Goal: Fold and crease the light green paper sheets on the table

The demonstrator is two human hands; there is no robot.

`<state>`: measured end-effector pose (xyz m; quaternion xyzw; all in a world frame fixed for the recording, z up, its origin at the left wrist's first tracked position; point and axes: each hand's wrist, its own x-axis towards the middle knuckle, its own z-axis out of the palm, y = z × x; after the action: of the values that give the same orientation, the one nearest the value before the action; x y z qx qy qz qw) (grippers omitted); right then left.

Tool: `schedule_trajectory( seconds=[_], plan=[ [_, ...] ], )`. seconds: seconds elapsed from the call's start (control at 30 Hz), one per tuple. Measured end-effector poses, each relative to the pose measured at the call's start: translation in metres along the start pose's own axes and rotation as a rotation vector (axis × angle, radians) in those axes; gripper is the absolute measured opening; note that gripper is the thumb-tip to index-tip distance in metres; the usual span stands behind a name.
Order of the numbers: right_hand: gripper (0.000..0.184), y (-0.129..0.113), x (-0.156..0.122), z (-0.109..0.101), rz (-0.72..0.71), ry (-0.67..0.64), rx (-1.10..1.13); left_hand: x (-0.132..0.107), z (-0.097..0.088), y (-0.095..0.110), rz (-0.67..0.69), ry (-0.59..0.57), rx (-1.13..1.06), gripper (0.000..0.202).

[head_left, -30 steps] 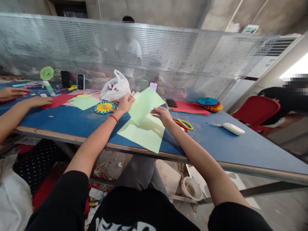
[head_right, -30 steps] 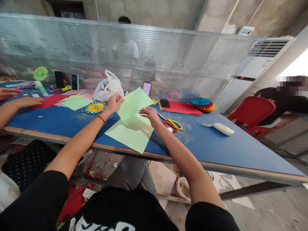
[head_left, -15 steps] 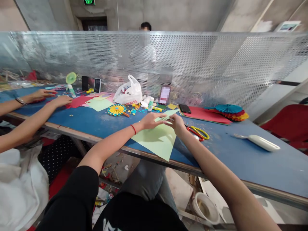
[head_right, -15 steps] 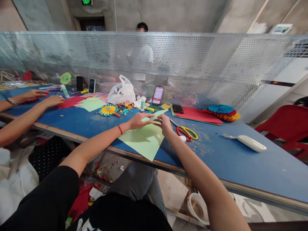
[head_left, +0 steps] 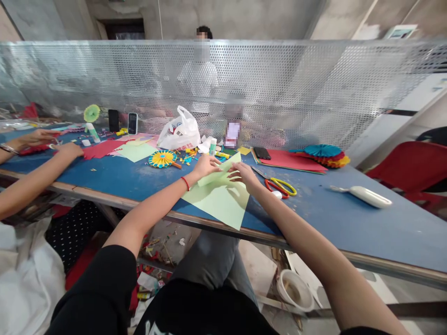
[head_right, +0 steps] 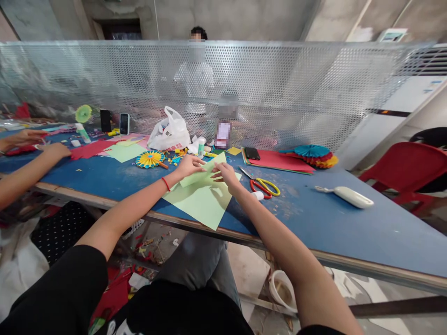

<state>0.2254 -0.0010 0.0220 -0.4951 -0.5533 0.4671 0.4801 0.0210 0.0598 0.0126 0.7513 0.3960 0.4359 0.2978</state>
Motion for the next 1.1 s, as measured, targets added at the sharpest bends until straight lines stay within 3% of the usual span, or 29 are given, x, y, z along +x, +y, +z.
schedule_trajectory(
  seconds=[0.27,0.37,0.53,0.87,1.1],
  plan=[
    [0.042,0.009,0.004,0.005,0.007,-0.047,-0.076,0.008,-0.006,-0.007,-0.067,0.188,-0.199,0.057],
    [0.051,0.012,0.006,0.002,0.02,-0.017,-0.087,0.008,-0.004,-0.01,-0.055,0.205,-0.213,0.054],
    [0.057,0.009,0.001,0.002,-0.002,-0.044,-0.07,0.009,0.0,-0.015,-0.078,0.139,-0.144,0.03],
    [0.06,0.009,-0.003,0.012,-0.076,-0.14,-0.062,0.003,0.011,-0.014,-0.071,-0.121,-0.12,0.034],
    [0.066,0.01,-0.003,0.012,-0.195,-0.193,-0.103,0.0,0.009,-0.008,0.018,-0.198,-0.053,0.033]
  ],
)
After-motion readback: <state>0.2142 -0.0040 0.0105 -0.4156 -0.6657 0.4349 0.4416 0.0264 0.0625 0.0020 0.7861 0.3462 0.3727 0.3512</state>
